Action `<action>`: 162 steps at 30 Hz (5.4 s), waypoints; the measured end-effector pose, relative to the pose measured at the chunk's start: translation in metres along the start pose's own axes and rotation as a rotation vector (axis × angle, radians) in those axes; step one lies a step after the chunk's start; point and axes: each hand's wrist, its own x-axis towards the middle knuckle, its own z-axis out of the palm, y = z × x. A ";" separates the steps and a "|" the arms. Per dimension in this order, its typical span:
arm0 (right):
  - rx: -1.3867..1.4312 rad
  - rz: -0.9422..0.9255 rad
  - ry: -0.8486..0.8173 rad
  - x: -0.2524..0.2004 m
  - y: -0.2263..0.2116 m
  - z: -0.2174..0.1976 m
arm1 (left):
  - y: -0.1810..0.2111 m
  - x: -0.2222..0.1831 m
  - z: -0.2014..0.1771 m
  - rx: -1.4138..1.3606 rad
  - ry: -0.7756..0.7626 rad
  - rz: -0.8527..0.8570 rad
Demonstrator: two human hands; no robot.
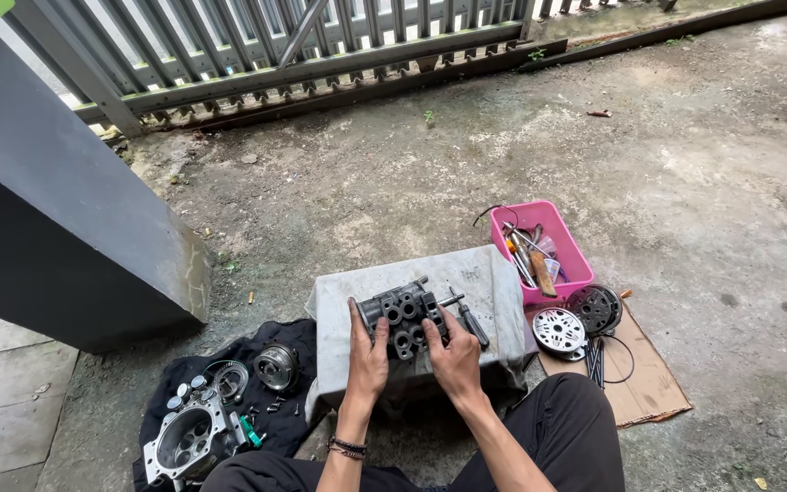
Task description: Disassembling a mechanical compressor by removing the internal valve plate and pistons
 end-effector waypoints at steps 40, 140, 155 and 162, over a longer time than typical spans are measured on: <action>0.130 0.018 -0.005 0.048 0.035 -0.024 | -0.001 0.023 0.040 0.158 0.052 0.029; 0.436 0.419 -0.417 0.156 0.178 -0.010 | -0.053 0.022 0.055 -0.283 0.140 0.313; 0.437 0.421 -0.397 0.154 0.189 -0.005 | -0.060 0.022 0.044 -0.263 0.022 0.335; 0.444 0.426 -0.377 0.133 0.144 -0.012 | -0.056 0.019 0.043 -0.220 0.011 0.334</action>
